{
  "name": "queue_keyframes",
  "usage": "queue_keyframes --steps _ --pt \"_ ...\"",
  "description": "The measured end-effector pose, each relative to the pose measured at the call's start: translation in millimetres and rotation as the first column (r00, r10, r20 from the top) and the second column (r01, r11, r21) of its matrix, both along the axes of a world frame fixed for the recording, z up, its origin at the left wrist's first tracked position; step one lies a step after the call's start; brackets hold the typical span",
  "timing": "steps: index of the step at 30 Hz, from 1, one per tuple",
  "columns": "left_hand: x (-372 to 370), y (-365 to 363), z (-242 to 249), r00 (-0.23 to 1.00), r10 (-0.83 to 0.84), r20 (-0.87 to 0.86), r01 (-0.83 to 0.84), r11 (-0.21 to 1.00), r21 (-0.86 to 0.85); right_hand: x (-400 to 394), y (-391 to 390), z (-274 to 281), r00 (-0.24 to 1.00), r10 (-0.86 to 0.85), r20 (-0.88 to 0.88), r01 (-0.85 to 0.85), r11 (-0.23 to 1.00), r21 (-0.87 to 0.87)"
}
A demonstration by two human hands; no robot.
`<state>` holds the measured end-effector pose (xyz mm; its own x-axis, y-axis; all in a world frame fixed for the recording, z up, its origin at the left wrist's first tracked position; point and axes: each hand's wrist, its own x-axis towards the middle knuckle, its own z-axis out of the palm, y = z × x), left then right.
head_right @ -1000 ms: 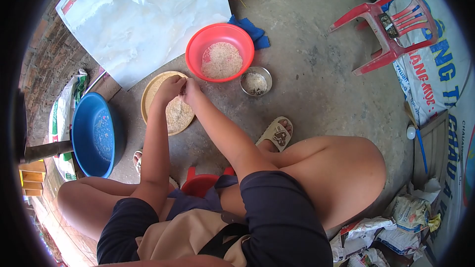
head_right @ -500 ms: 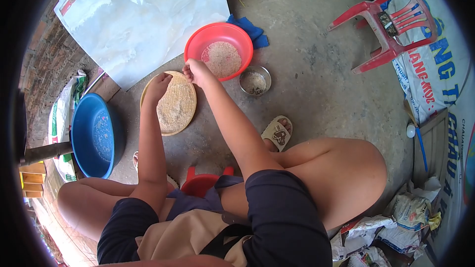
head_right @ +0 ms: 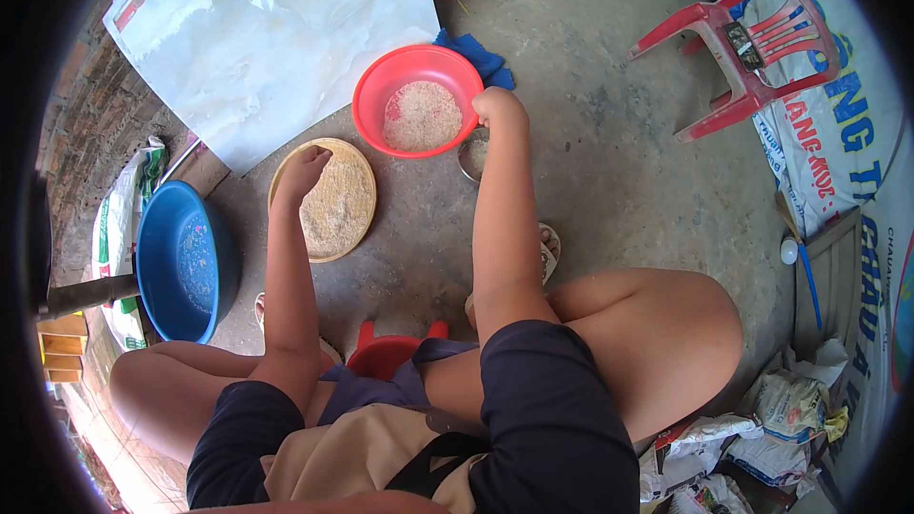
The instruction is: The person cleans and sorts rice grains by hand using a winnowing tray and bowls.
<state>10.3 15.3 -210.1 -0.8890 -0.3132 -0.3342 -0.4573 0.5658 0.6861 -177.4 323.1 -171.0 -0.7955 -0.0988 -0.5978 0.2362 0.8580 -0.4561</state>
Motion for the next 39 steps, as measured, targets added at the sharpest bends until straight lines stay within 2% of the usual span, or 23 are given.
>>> queue_keyframes --steps 2,6,8,9,11,12,15,16,18,20,21,22,23,24,28,31,33,34,36,37,39 --pt "1.3 1.7 1.6 1.0 -0.014 0.006 0.013 1.0 0.008 -2.2 4.4 -9.1 0.992 0.004 0.124 -0.014 0.997 0.081" --pt "2.1 -2.4 -10.2 0.998 0.017 -0.06 -0.016 1.0 0.015 3.7 4.1 -16.1 0.985 -0.041 0.165 0.02 0.991 0.13" --pt "2.2 -4.5 -12.7 0.998 0.023 -0.067 -0.023 1.0 0.009 -2.6 3.4 -42.1 0.974 0.216 -0.074 -0.199 0.961 0.194" --pt "1.8 -5.7 -12.8 0.998 0.023 -0.067 -0.023 1.0 0.011 -4.5 2.6 -43.4 0.974 0.216 -0.074 -0.198 0.961 0.195" --pt "1.2 -8.3 -10.7 0.997 -0.01 0.072 0.01 1.0 0.005 6.1 -16.0 -15.9 0.973 0.228 -0.023 -0.218 0.954 0.206" --pt "1.7 -10.8 -16.4 0.997 -0.011 0.072 0.011 1.0 0.006 7.9 -24.8 -11.7 0.974 0.227 -0.023 -0.217 0.954 0.207" --pt "5.3 -20.5 -48.8 0.998 0.003 0.062 -0.005 0.999 0.037 14.9 -55.3 -8.8 0.95 0.284 -0.131 -0.27 0.956 0.117" --pt "9.2 -22.9 -58.4 0.999 -0.009 0.05 0.011 1.0 -0.025 20.9 -66.7 -9.8 0.924 0.331 -0.192 -0.318 0.943 0.094" --pt "15.1 -21.1 -70.3 0.999 -0.023 0.039 0.026 0.996 -0.086 43.5 -91.5 4.7 0.944 0.308 -0.12 -0.314 0.949 -0.032" --pt "21.8 -18.3 -78.2 0.994 -0.013 0.104 0.035 0.976 -0.216 59.4 -114.1 -7.6 0.943 0.332 0.033 -0.321 0.93 -0.177" --pt "26.0 -16.5 -82.5 0.994 -0.013 0.105 0.035 0.976 -0.217 68.4 -124.8 -15.9 0.928 0.368 0.056 -0.355 0.921 -0.158" --pt "30.2 -14.2 -87.5 0.988 -0.004 0.157 0.056 0.943 -0.328 75.8 -135.7 -33.6 0.906 0.42 0.053 -0.412 0.903 -0.122" --pt "32.4 -13.2 -96.6 0.978 0.01 0.207 0.083 0.898 -0.433 85.3 -141.4 -29.3 0.859 0.49 0.15 -0.48 0.872 -0.101" --pt "33.9 -14.9 -107.9 0.965 0.083 0.25 0.003 0.946 -0.324 98.3 -143.9 -26.4 0.838 0.514 0.182 -0.496 0.858 -0.134" --pt "46.4 16.7 -84.6 0.944 0.198 0.263 -0.097 0.931 -0.353 114.3 -155.5 -91.6 0.815 0.511 0.274 -0.476 0.859 -0.187" --pt "50.2 24.7 -90.8 0.953 0.242 0.183 -0.139 0.885 -0.445 122.0 -154.3 -115.4 0.845 0.455 0.281 -0.401 0.887 -0.23" --pt "53.8 26.4 -103.5 0.983 0.181 0.019 -0.146 0.846 -0.513 124.6 -154.3 -125.5 0.883 0.318 0.345 -0.237 0.937 -0.257" --pt "57.1 27.0 -107.7 0.983 0.182 0.019 -0.147 0.846 -0.512 125.6 -153.6 -128.4 0.883 0.319 0.344 -0.239 0.937 -0.256" --pt "65.5 28.0 -115.5 0.969 0.111 -0.22 -0.22 0.795 -0.566 126.7 -151.6 -134.1 0.906 0.287 0.31 -0.195 0.935 -0.297" --pt "68.2 28.9 -113.9 0.969 0.112 -0.221 -0.221 0.796 -0.564 126.8 -151.4 -133.6 0.906 0.287 0.31 -0.195 0.935 -0.295" --pt "73.2 29.8 -110.5 0.931 0.09 -0.355 -0.285 0.786 -0.549 127.2 -151.5 -132.9 0.911 0.286 0.296 -0.195 0.933 -0.303"
